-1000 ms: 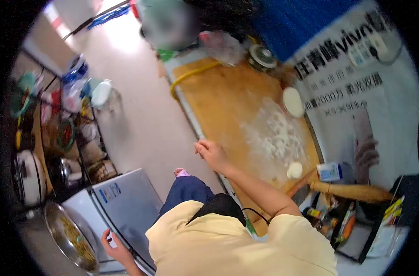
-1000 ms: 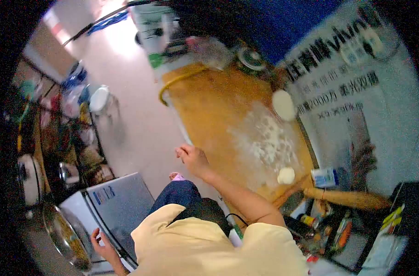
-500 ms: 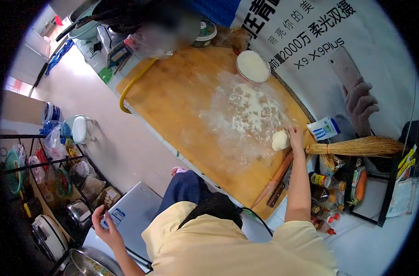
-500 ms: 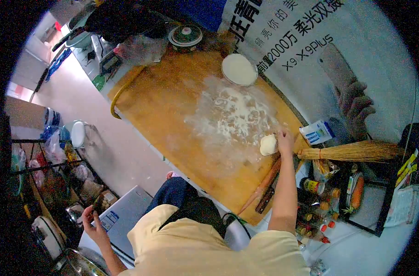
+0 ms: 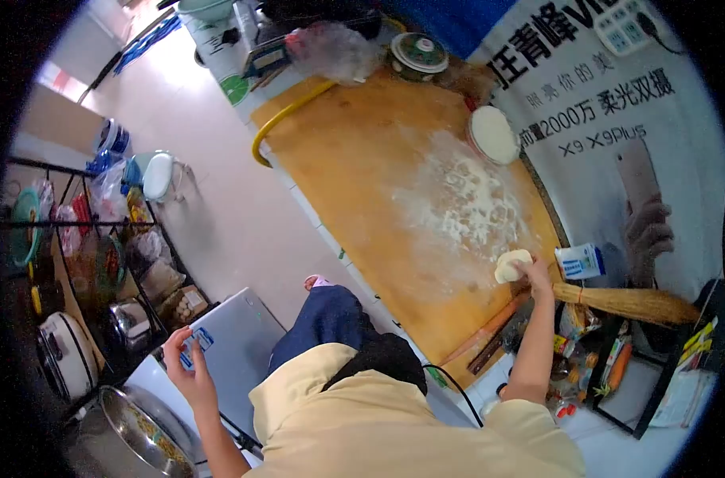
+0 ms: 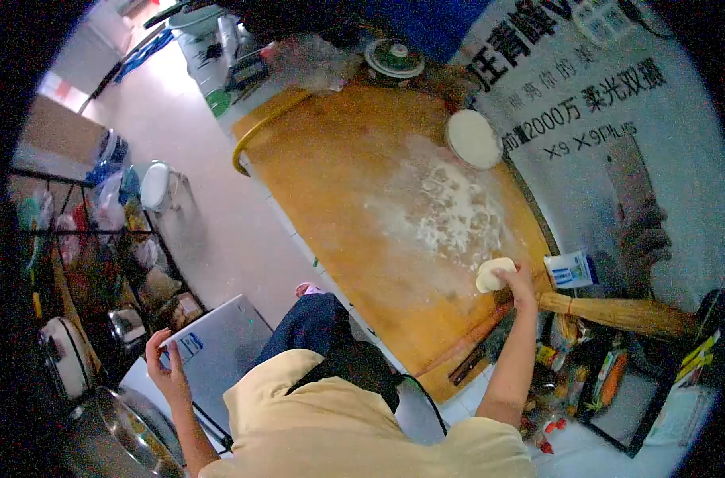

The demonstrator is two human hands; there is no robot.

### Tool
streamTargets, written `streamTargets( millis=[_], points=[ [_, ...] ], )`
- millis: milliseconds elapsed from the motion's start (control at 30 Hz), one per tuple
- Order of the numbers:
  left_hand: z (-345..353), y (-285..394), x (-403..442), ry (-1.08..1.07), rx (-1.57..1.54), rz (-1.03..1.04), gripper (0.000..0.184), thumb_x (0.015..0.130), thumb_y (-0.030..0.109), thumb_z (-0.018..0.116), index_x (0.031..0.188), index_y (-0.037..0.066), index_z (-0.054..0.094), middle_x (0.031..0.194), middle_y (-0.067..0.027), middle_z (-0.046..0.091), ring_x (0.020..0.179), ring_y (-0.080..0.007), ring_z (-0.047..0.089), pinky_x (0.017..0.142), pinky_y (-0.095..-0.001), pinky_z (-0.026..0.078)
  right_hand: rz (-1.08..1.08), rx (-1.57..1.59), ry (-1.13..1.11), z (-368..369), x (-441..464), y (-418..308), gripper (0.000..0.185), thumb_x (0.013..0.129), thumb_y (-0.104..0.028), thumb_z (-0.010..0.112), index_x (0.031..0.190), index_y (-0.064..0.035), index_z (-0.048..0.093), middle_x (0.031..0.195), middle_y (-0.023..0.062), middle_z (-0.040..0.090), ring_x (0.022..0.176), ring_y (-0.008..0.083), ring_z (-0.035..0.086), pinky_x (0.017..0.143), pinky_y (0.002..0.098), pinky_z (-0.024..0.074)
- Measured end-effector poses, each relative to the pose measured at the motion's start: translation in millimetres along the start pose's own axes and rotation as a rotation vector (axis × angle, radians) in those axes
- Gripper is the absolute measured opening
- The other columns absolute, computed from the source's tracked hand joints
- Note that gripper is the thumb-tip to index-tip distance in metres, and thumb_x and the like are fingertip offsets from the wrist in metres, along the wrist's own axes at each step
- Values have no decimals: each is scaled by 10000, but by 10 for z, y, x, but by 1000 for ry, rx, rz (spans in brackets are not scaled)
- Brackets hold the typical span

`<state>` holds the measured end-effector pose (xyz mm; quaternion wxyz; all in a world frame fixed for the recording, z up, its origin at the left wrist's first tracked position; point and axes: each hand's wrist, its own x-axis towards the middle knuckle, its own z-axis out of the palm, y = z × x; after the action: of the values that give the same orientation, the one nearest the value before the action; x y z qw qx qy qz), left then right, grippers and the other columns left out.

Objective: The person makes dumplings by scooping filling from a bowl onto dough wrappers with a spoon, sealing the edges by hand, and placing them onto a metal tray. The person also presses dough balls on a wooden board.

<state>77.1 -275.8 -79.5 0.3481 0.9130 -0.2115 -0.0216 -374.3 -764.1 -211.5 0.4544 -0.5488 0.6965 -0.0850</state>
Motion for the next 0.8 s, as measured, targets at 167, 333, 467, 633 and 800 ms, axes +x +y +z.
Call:
streamTargets(
  millis=[167, 333, 467, 633, 800],
  points=[
    [-73, -192, -117, 12, -46, -93, 154, 834, 7, 552, 985, 20, 583, 1032, -94, 598, 938, -196, 534, 791, -288, 401, -56, -18, -321, 205, -101, -283, 506, 656, -159, 782, 1100, -9, 590, 967, 71, 646, 848, 182, 615, 738, 325, 490],
    [-108, -256, -217, 49, -91, -131, 151, 855, 15, 548, 1000, 21, 592, 1037, -77, 598, 937, -173, 551, 796, -273, 427, -266, 37, -461, 1165, -168, -1021, 466, 693, -135, 756, 1107, -13, 581, 967, 60, 635, 850, 152, 595, 724, 287, 474],
    [-149, -229, -271, 70, -102, -155, 150, 871, 26, 544, 1013, 22, 591, 1035, -60, 599, 917, -145, 555, 802, -262, 438, -320, 158, -503, 2264, -290, -1716, 458, 713, -122, 737, 1116, 4, 560, 1027, 70, 626, 904, 173, 594, 781, 302, 478],
    [-279, -287, -442, 144, -90, -236, 143, 868, 26, 534, 999, 22, 592, 1012, -53, 604, 896, -131, 549, 781, -253, 432, -487, 251, -606, 3038, -132, -2092, 404, 731, -183, 730, 1087, -71, 575, 990, 34, 624, 899, 145, 573, 782, 287, 455],
    [-381, -411, -745, 281, -140, -382, 148, 834, -12, 535, 970, 12, 588, 1025, -82, 604, 917, -164, 551, 755, -262, 426, -979, -200, -269, 3036, -340, -2301, 406, 715, -131, 702, 1106, -88, 599, 1099, 80, 566, 1050, 230, 518, 895, 344, 420]
  ],
)
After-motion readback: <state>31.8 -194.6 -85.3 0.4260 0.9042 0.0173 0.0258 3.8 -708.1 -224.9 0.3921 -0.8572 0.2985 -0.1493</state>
